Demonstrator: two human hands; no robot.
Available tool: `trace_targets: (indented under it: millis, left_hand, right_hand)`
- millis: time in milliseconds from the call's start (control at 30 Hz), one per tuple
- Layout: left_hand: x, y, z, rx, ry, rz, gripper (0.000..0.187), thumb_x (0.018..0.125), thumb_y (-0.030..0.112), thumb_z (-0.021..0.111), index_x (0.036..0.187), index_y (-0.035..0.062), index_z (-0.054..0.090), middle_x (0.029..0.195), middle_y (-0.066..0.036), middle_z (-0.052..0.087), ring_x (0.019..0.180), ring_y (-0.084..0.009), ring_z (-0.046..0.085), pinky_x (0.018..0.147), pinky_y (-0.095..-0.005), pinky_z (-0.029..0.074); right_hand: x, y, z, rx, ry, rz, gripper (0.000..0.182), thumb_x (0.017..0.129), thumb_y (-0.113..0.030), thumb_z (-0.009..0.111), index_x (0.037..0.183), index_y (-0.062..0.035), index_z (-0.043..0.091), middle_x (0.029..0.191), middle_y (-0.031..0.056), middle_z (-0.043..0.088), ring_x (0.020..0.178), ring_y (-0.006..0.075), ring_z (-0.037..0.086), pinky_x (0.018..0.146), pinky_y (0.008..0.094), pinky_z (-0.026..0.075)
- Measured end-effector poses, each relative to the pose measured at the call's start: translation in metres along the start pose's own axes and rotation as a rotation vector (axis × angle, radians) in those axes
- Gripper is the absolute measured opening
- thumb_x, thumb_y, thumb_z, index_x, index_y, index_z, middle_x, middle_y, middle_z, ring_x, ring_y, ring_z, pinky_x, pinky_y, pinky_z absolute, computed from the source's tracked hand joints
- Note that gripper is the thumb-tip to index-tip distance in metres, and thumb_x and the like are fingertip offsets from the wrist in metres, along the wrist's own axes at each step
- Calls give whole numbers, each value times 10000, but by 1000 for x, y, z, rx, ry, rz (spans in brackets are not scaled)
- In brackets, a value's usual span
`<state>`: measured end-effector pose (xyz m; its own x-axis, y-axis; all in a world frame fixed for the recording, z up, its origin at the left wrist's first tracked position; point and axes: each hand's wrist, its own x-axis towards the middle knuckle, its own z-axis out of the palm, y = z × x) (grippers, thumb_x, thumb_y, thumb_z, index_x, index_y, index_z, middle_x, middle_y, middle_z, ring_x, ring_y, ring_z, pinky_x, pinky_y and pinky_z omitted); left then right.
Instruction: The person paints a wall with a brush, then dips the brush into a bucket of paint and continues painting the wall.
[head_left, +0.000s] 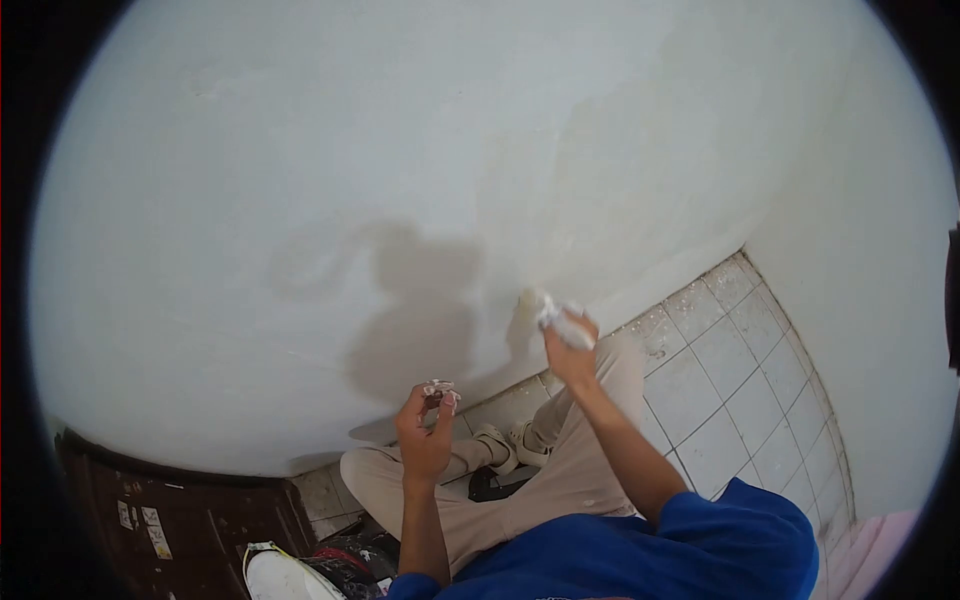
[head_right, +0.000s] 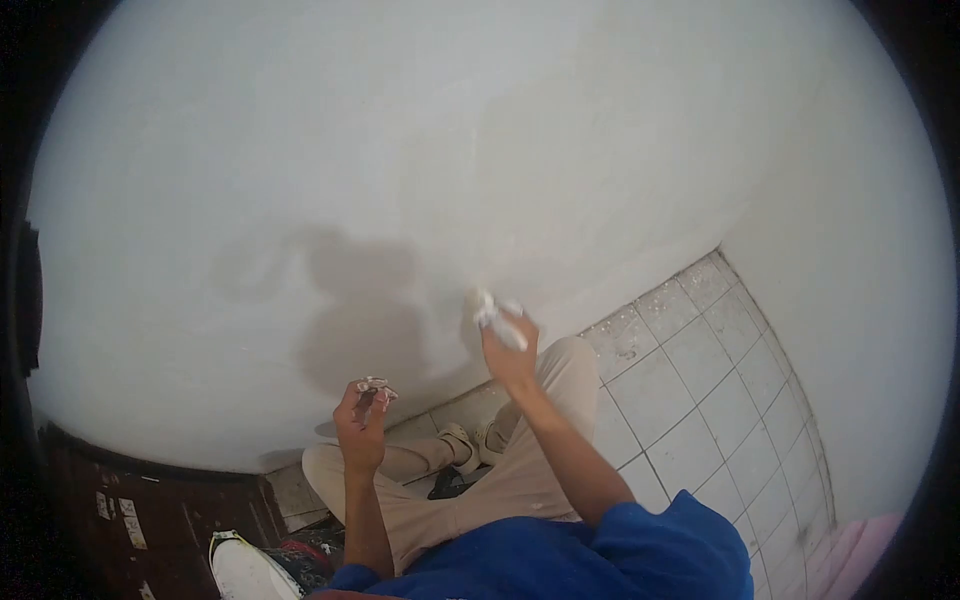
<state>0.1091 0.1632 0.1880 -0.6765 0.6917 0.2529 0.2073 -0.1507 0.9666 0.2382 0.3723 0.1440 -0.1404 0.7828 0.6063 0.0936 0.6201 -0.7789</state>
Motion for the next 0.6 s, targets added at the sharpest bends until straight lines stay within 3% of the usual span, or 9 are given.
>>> trace_targets:
  millis: [33,100,167,267,300,367,467,600]
  left_hand:
    - [-1,-1,1,-15,-3,-5,121,937,90,621,981,-22,628,867,-60,669,824,-124,634,780,-274,503]
    - [0,-4,0,-42,-11,-12,119,938,88,619,987,-20,629,870,-61,667,822,-126,633,781,-276,502]
    - [2,-6,1,-36,-19,2,120,940,87,616,988,-22,628,872,-62,666,822,-128,632,781,-276,501]
    - [1,-5,7,-56,-27,5,122,940,87,615,987,-25,627,871,-66,666,822,-130,631,779,-278,501]
    - [2,-4,9,-65,-28,7,123,940,86,615,986,-26,627,869,-68,666,822,-131,631,778,-279,501]
    - [3,-3,11,-71,-28,4,121,939,85,616,985,-26,627,870,-70,668,822,-132,632,782,-279,501]
    - [5,0,14,-48,-45,23,118,937,82,616,981,-26,628,871,-73,671,820,-134,635,785,-280,502]
    - [6,5,12,-7,-106,-5,100,959,68,581,1011,-16,595,903,-53,620,867,-136,609,813,-288,488]
  right_hand:
    - [18,8,6,-46,139,-96,66,827,-28,704,867,24,697,835,94,668,785,182,649,724,285,512]
    - [77,-82,-15,142,91,-58,45,840,-8,701,859,31,689,815,86,654,765,171,632,719,284,510]
    - [109,-128,-31,74,168,-360,20,851,6,696,860,18,684,808,77,649,751,158,610,696,287,499]
    - [117,-168,-42,91,285,-423,32,853,-6,706,868,11,683,839,75,653,757,153,603,678,291,497]
    - [116,-162,-39,-48,280,-552,32,849,-20,701,877,-10,690,854,89,661,761,183,625,684,305,501]
    - [101,-116,-20,-79,102,-509,40,844,-43,677,874,-32,699,862,113,669,792,233,648,730,348,514]
    - [33,-39,-3,-65,15,-258,117,789,1,625,870,-19,707,897,151,678,861,299,655,774,361,517]
    - [-31,16,-13,76,-80,255,55,837,-54,665,838,-7,694,804,89,672,789,191,659,752,322,522]
